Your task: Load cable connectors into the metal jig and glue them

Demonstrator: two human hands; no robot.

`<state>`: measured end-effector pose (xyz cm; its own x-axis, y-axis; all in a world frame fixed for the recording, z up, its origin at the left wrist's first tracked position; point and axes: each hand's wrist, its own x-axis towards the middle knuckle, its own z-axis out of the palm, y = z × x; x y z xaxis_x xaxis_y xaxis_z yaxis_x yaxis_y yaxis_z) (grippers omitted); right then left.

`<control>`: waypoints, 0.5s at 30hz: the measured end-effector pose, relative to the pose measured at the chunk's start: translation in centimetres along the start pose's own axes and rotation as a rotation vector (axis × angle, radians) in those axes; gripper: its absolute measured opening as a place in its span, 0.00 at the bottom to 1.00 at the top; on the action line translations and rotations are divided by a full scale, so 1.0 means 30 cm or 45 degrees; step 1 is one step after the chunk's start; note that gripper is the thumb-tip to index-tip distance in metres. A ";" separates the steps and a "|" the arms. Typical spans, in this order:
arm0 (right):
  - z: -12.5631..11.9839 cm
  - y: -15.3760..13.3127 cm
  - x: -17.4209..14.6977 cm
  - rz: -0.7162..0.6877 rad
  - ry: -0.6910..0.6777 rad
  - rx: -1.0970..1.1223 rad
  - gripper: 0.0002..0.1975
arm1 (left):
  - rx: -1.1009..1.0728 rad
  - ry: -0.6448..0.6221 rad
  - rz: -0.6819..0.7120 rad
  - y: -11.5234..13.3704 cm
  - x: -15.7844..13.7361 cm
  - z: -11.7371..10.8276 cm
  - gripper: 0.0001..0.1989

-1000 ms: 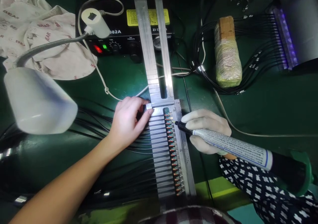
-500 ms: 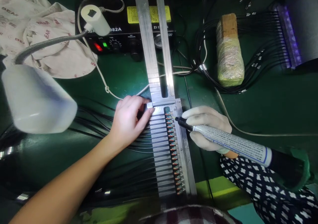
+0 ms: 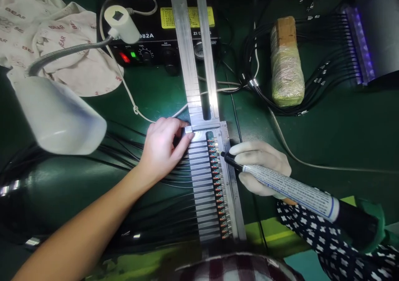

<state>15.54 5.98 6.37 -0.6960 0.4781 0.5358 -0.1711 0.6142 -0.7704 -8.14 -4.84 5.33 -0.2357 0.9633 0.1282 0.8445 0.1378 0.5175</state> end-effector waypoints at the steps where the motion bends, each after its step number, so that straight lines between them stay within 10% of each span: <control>1: 0.000 0.002 0.002 -0.003 0.001 -0.003 0.14 | 0.002 0.000 0.001 0.000 0.000 0.000 0.10; 15: 0.006 0.003 0.000 -0.045 0.045 0.050 0.14 | 0.014 -0.014 -0.024 0.002 0.000 -0.001 0.10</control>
<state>15.40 5.91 6.25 -0.6644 0.4788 0.5739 -0.2228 0.6062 -0.7635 -8.11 -4.83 5.37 -0.2460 0.9631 0.1091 0.8455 0.1581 0.5101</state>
